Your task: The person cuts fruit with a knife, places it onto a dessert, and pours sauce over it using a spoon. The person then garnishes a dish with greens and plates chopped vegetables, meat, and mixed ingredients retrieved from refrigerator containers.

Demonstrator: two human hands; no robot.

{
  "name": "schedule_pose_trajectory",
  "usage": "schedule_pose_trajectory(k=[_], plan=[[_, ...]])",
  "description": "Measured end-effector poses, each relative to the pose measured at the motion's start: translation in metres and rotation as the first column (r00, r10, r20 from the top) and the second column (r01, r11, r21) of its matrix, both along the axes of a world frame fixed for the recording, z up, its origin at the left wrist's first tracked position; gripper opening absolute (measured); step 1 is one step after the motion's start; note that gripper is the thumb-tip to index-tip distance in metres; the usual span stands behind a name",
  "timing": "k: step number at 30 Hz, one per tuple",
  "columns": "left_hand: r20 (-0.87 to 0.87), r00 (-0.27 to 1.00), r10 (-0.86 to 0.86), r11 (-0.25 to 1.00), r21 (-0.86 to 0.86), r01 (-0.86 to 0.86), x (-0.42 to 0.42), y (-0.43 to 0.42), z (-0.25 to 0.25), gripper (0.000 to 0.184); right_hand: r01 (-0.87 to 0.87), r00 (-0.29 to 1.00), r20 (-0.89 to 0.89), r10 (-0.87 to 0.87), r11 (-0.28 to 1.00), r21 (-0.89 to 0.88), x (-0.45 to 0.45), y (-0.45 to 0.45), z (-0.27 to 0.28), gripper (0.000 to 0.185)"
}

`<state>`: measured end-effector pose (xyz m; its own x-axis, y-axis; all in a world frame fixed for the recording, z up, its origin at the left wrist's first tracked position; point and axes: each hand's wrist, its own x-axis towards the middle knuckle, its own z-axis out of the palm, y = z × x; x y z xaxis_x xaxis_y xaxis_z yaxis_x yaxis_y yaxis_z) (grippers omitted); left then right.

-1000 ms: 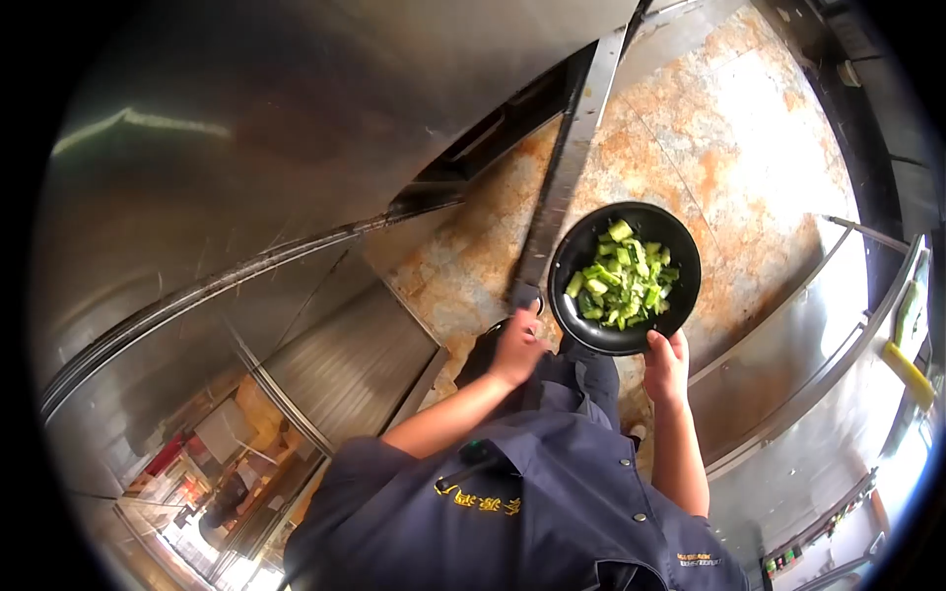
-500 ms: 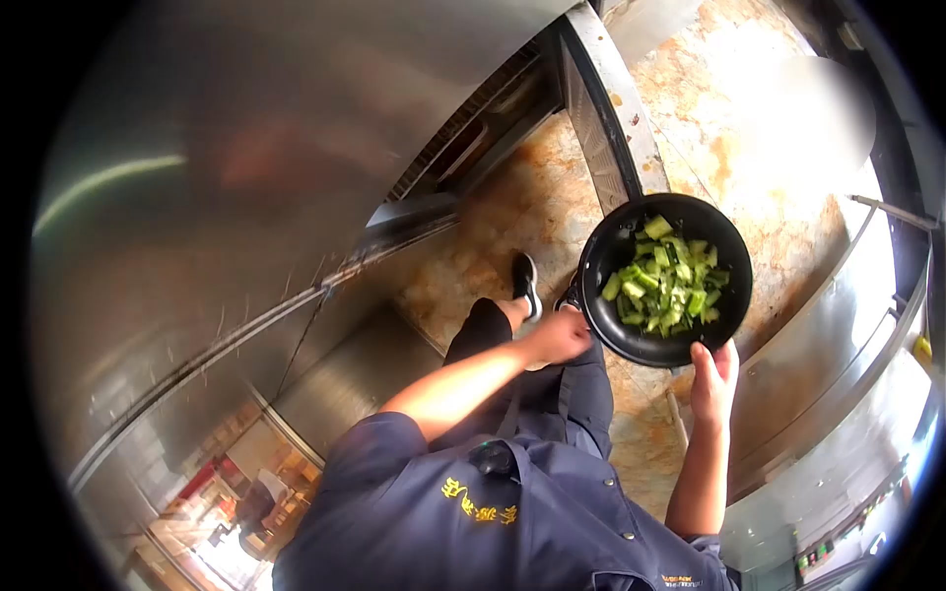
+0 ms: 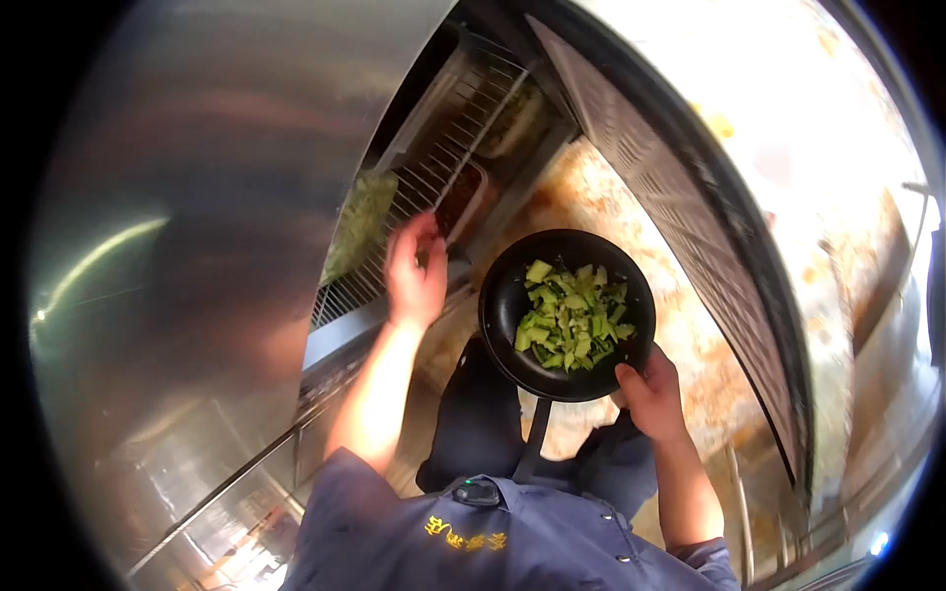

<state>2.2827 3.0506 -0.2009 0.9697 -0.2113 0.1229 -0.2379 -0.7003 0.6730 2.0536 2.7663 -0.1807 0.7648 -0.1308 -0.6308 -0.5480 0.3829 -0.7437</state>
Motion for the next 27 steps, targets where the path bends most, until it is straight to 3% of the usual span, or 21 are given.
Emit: schedule_pose_trajectory(k=[2, 4, 5, 6, 8, 11, 12, 14, 16, 18, 19, 21, 24, 25, 27], plan=[[0.363, 0.918, -0.162, 0.971, 0.226, 0.082, 0.07, -0.027, 0.021, 0.037, -0.065, 0.998, 0.009, 0.065, 0.998, -0.007, 0.026, -0.003, -0.046, 0.032], [0.242, 0.969, 0.057, 0.969, 0.221, -0.112, 0.151, -0.047, 0.022, 0.047, -0.094, 0.984, 0.147, 0.097, 0.995, -0.025, 0.054, -0.011, -0.079, 0.031], [0.215, 0.976, 0.018, 0.946, 0.311, -0.087, 0.175, -0.034, 0.037, 0.053, -0.067, 0.959, 0.271, 0.078, 0.997, -0.047, 0.023, -0.004, -0.07, 0.031], [0.12, 0.992, 0.028, 0.91, 0.408, -0.075, 0.229, -0.01, 0.004, 0.06, -0.085, 0.951, 0.295, 0.093, 0.996, -0.04, 0.034, -0.004, -0.084, 0.031], [-0.028, 0.999, 0.026, 0.932, 0.362, -0.014, 0.276, 0.011, -0.033, 0.069, -0.114, 0.938, 0.328, 0.115, 0.993, -0.022, 0.049, -0.008, -0.098, 0.029], [-0.319, 0.939, -0.13, 0.932, 0.285, 0.226, 0.273, 0.01, -0.048, 0.079, -0.095, 0.951, 0.297, 0.087, 0.995, 0.01, 0.055, -0.003, -0.103, 0.028], [-0.378, 0.918, -0.121, 0.902, 0.344, 0.261, 0.263, -0.012, -0.018, 0.081, -0.052, 0.935, 0.353, 0.042, 0.998, 0.018, 0.045, -0.015, -0.065, 0.027], [-0.49, 0.866, -0.103, 0.821, 0.449, 0.352, 0.238, -0.059, 0.045, 0.084, -0.02, 0.933, 0.36, 0.011, 1.0, 0.021, 0.053, -0.02, -0.054, 0.027], [-0.523, 0.852, -0.026, 0.736, 0.567, 0.37, 0.235, -0.065, 0.042, 0.079, 0.003, 0.936, 0.351, -0.021, 0.999, 0.053, 0.053, -0.017, -0.057, 0.028], [-0.482, 0.876, -0.01, 0.77, 0.555, 0.315, 0.227, -0.071, 0.047, 0.064, 0.035, 0.922, 0.382, -0.066, 0.996, 0.088, 0.052, -0.014, -0.059, 0.028], [-0.483, 0.874, 0.047, 0.788, 0.556, 0.264, 0.214, -0.052, 0.025, 0.056, -0.003, 0.929, 0.368, -0.033, 0.995, 0.096, 0.049, -0.009, -0.069, 0.027], [-0.576, 0.813, 0.084, 0.901, 0.392, 0.185, 0.258, -0.008, -0.024, 0.044, -0.004, 0.924, 0.38, -0.038, 0.994, 0.109, 0.047, -0.009, -0.067, 0.028], [-0.576, 0.817, 0.044, 0.996, 0.086, 0.007, 0.225, 0.003, 0.009, 0.042, 0.012, 0.929, 0.368, -0.049, 0.995, 0.103, 0.045, -0.007, -0.061, 0.029], [-0.563, 0.826, 0.019, 0.999, -0.019, -0.036, 0.212, 0.003, 0.023, 0.042, 0.009, 0.926, 0.369, -0.077, 0.983, 0.182, 0.044, -0.005, -0.061, 0.031], [-0.52, 0.853, -0.038, 0.98, -0.187, -0.071, 0.2, 0.004, 0.046, 0.041, 0.019, 0.91, 0.405, -0.086, 0.986, 0.166, 0.052, -0.001, -0.066, 0.031]])
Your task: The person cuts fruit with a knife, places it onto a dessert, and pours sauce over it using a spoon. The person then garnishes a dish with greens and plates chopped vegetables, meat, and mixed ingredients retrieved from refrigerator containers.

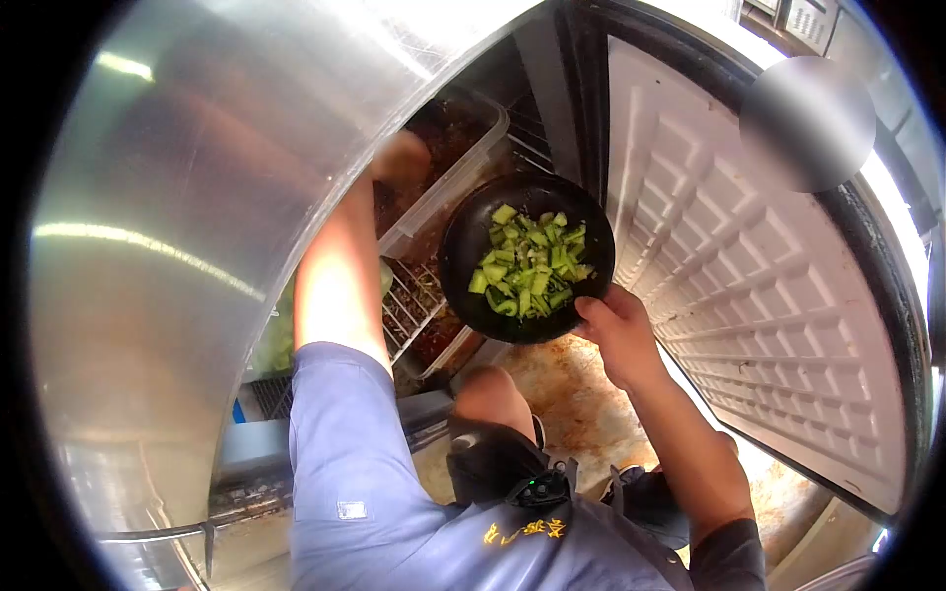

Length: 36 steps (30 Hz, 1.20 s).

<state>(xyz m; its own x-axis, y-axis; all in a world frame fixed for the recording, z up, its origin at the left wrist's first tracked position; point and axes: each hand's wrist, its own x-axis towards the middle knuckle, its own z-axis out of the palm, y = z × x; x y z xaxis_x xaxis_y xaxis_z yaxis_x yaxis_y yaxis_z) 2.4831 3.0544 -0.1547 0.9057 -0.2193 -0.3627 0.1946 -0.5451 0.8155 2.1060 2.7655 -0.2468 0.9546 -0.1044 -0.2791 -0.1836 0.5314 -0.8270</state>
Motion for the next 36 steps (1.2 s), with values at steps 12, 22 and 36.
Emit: schedule_pose_trajectory(k=[12, 22, 36], plan=[[0.229, 0.875, -0.426, 0.847, -0.239, 0.474, -0.112, -0.073, 0.082, 0.037, 0.003, 1.0, 0.019, -0.002, 0.999, -0.034, 0.006, 0.013, -0.006, 0.028], [0.243, 0.544, -0.803, 0.562, 0.61, 0.558, -0.205, -0.147, 0.06, 0.061, -0.028, 0.997, -0.071, 0.027, 0.999, -0.016, 0.002, 0.01, -0.019, 0.026], [0.175, 0.958, -0.228, 0.673, 0.74, 0.025, -0.082, -0.093, -0.014, 0.075, 0.046, 0.997, -0.068, -0.048, 0.999, -0.022, -0.003, 0.012, 0.001, 0.029]])
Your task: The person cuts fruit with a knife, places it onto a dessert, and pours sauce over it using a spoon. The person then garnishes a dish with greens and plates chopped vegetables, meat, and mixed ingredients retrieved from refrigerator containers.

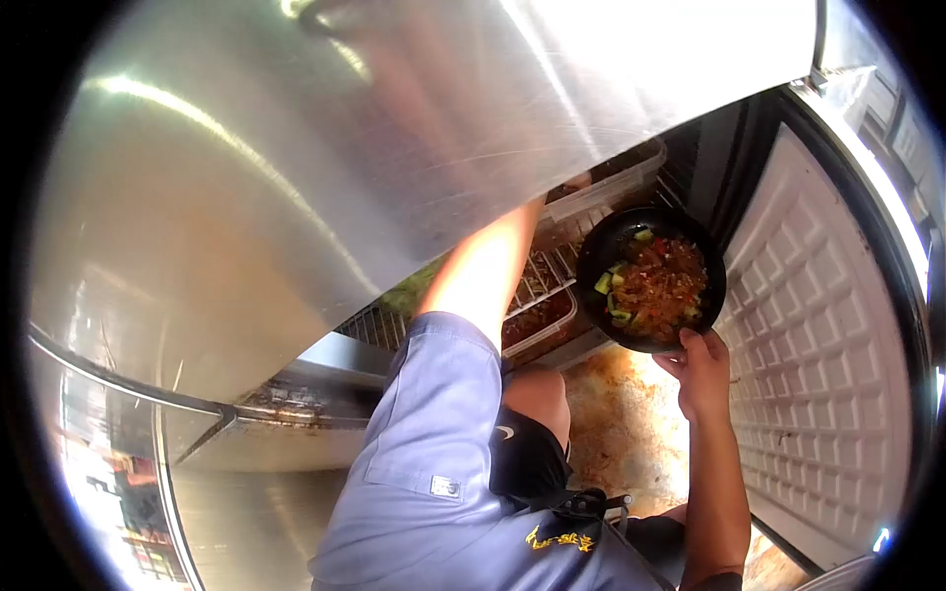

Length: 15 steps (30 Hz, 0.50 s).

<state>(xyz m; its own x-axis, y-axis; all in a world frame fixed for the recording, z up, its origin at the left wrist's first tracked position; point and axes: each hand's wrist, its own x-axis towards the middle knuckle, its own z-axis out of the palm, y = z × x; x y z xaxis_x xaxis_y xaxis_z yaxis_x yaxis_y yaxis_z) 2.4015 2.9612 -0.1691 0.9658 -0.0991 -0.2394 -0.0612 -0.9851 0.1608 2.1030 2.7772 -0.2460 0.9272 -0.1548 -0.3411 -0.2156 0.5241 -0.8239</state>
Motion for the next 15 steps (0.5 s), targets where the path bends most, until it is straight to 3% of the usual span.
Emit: schedule_pose_trajectory(k=[9, 15], plan=[[0.056, 0.994, 0.099, 0.968, -0.237, -0.083, 0.018, 0.041, 0.027, 0.064, 0.024, 1.0, 0.006, -0.024, 0.995, 0.097, 0.002, 0.002, -0.008, 0.024], [0.132, 0.989, 0.07, 0.884, -0.467, 0.0, 0.003, 0.031, 0.082, 0.057, 0.0, 1.0, 0.001, 0.0, 0.998, 0.067, 0.004, 0.0, -0.008, 0.024]])
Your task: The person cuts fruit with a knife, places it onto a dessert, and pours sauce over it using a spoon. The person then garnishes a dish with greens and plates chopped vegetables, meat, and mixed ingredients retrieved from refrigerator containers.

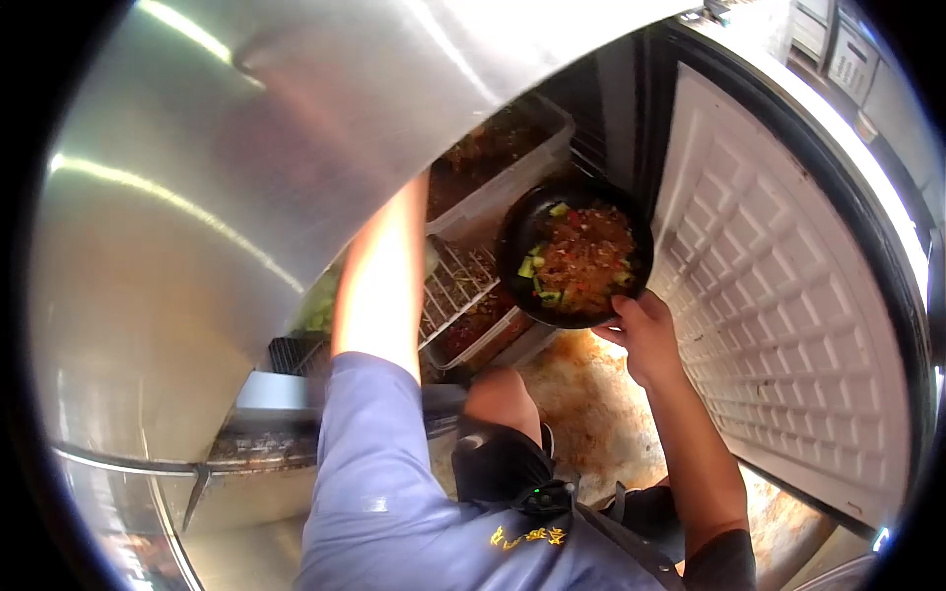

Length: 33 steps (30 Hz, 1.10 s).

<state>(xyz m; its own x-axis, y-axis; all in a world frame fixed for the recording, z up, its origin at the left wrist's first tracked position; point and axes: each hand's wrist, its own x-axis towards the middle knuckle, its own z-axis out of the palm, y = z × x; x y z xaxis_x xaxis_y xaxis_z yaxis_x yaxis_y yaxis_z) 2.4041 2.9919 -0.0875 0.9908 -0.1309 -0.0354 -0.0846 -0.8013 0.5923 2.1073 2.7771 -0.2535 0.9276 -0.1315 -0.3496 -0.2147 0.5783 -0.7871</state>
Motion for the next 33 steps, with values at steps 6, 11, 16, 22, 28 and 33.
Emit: schedule_pose_trajectory(k=[6, 11, 16, 22, 28, 33], plan=[[-0.221, 0.918, -0.33, 0.937, 0.038, 0.347, -0.106, -0.073, 0.053, 0.05, -0.015, 1.0, 0.015, 0.015, 0.999, -0.037, -0.008, 0.002, 0.003, 0.029], [-0.034, 0.659, -0.751, 0.642, 0.194, 0.742, -0.184, -0.082, 0.021, 0.047, 0.006, 0.991, -0.13, -0.011, 0.999, -0.036, -0.052, 0.0, 0.069, 0.03], [0.192, 0.825, -0.532, 0.838, -0.017, 0.545, -0.256, -0.094, 0.144, 0.024, -0.077, 0.962, -0.268, 0.052, 0.994, -0.082, -0.132, -0.024, 0.167, 0.035], [0.247, 0.512, -0.823, 0.494, -0.133, 0.859, -0.311, -0.151, 0.237, 0.01, 0.197, 0.903, -0.387, -0.189, 0.98, -0.019, -0.224, -0.049, 0.359, 0.033], [0.39, 0.083, -0.917, 0.08, -0.024, 0.997, -0.42, -0.191, 0.299, 0.031, 0.57, 0.766, -0.363, -0.53, 0.822, 0.002, -0.357, -0.009, 0.396, 0.028], [0.246, -0.247, -0.937, -0.286, -0.14, 0.948, -0.487, -0.25, 0.366, 0.046, 0.741, 0.664, -0.339, -0.667, 0.649, 0.174, -0.413, 0.013, 0.438, 0.026]])
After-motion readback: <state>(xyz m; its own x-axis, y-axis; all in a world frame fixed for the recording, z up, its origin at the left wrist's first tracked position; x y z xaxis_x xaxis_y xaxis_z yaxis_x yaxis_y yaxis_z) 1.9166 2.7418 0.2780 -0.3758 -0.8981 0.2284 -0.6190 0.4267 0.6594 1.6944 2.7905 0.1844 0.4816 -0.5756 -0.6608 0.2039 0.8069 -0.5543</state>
